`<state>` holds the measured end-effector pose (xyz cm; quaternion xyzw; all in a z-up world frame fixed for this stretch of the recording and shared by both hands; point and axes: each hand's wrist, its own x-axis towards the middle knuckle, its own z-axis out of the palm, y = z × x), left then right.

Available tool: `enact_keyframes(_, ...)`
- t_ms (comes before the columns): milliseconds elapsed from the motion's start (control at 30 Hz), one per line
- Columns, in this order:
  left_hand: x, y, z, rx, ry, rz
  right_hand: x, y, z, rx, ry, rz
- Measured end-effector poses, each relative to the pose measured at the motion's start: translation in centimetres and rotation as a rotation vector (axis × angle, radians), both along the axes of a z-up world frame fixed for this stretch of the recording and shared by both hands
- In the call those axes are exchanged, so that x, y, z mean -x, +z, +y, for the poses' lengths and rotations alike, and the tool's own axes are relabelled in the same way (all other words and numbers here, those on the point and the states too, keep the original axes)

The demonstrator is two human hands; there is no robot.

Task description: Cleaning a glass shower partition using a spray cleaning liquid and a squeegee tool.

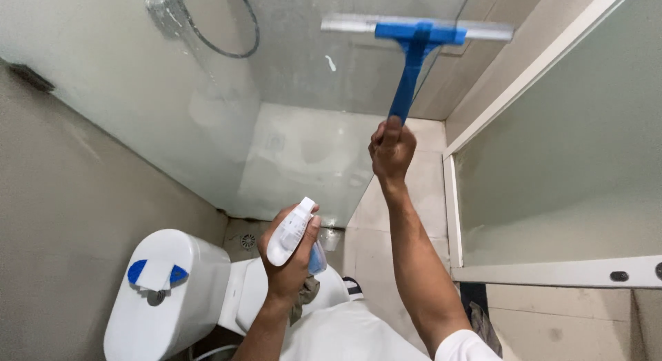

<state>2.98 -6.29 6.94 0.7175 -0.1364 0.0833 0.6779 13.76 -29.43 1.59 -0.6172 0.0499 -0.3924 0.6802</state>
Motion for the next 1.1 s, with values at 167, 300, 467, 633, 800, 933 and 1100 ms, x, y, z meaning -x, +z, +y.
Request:
enact_keyframes(167,-0.2,-0.9,0.1,0.020,0.007,0.034,-0.2,-6.0,0.0,-0.007,0.018,0.032)
enact_keyframes(300,-0.2,-1.8,-0.3,0.066,0.076,0.031,-0.9,-11.0,0.7,-0.045,-0.159,0.097)
enact_keyframes(467,-0.3,-1.7,-0.8,0.069,0.067,0.050,-0.4,-15.1,0.9,-0.032,-0.196,0.133)
enact_keyframes(633,-0.2,-2.1,-1.6,0.057,0.046,0.086,0.1,-21.1,0.0,0.052,-0.235,0.226)
enact_keyframes(800,-0.2,-2.0,-2.3,0.064,0.049,0.086,3.5,-26.7,1.1,0.180,-0.236,0.526)
enact_keyframes(933,-0.1,-3.2,-2.4,0.050,0.072,0.092,6.8,-28.6,2.9,0.159,-0.222,0.646)
enact_keyframes(1100,-0.1,-3.2,-2.5,0.000,0.075,0.090,8.5,-31.6,2.7,-0.111,-0.151,0.827)
